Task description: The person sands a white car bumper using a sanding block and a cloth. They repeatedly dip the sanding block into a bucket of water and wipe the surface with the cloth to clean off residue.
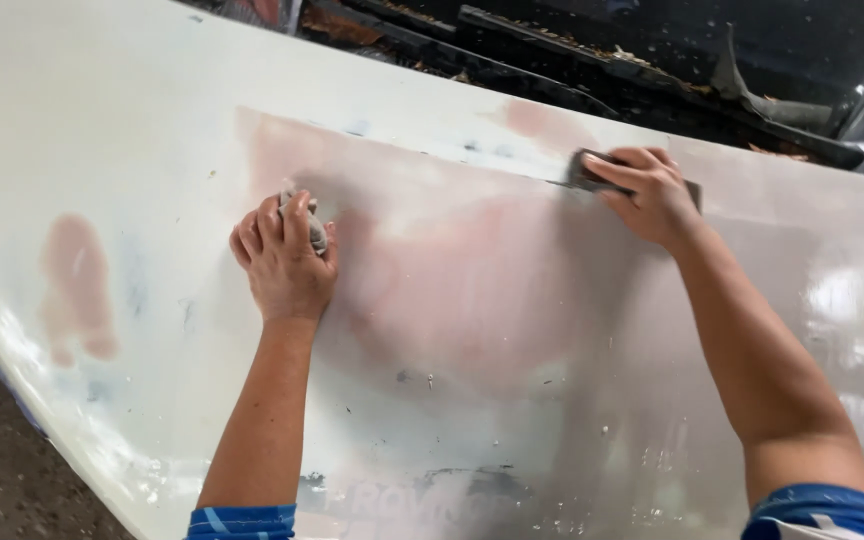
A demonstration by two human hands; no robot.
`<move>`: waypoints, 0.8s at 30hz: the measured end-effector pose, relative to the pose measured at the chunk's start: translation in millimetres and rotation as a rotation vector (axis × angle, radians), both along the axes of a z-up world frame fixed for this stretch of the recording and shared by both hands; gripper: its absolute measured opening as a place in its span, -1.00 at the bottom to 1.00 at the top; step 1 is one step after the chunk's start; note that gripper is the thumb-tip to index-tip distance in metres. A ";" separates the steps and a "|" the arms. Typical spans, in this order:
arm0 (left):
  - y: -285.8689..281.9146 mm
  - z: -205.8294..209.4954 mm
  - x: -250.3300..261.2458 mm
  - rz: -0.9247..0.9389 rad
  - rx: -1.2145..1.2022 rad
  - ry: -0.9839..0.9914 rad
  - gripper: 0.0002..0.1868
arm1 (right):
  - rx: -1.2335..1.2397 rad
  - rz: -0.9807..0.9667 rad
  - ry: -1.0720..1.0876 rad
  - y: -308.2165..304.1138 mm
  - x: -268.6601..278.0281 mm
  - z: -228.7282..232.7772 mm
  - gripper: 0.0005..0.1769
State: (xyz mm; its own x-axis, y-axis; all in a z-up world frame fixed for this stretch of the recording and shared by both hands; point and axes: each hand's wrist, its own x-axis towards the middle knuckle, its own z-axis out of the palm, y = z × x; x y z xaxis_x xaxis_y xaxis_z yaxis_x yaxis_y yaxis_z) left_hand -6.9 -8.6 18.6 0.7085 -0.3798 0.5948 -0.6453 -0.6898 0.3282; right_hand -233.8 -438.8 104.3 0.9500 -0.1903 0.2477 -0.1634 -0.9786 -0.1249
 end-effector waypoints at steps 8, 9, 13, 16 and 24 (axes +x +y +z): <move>0.7 0.3 -2.0 0.006 -0.008 0.000 -0.40 | 0.003 0.328 -0.140 116.0 161.9 3.0 -0.45; 2.3 -0.9 -4.9 -0.006 -0.024 0.024 -0.39 | 0.008 0.349 -0.155 131.8 176.4 6.6 -0.44; 1.3 0.2 0.6 -0.038 -0.081 0.028 -0.39 | -0.034 0.392 -0.163 84.2 129.0 6.9 -0.40; -1.5 -1.1 -2.9 -0.007 -0.036 0.014 -0.41 | -0.051 0.237 -0.090 38.7 82.0 -4.8 -0.38; -0.4 2.9 -5.7 0.007 -0.058 0.019 -0.42 | -0.108 0.411 -0.302 178.7 233.1 4.7 -0.43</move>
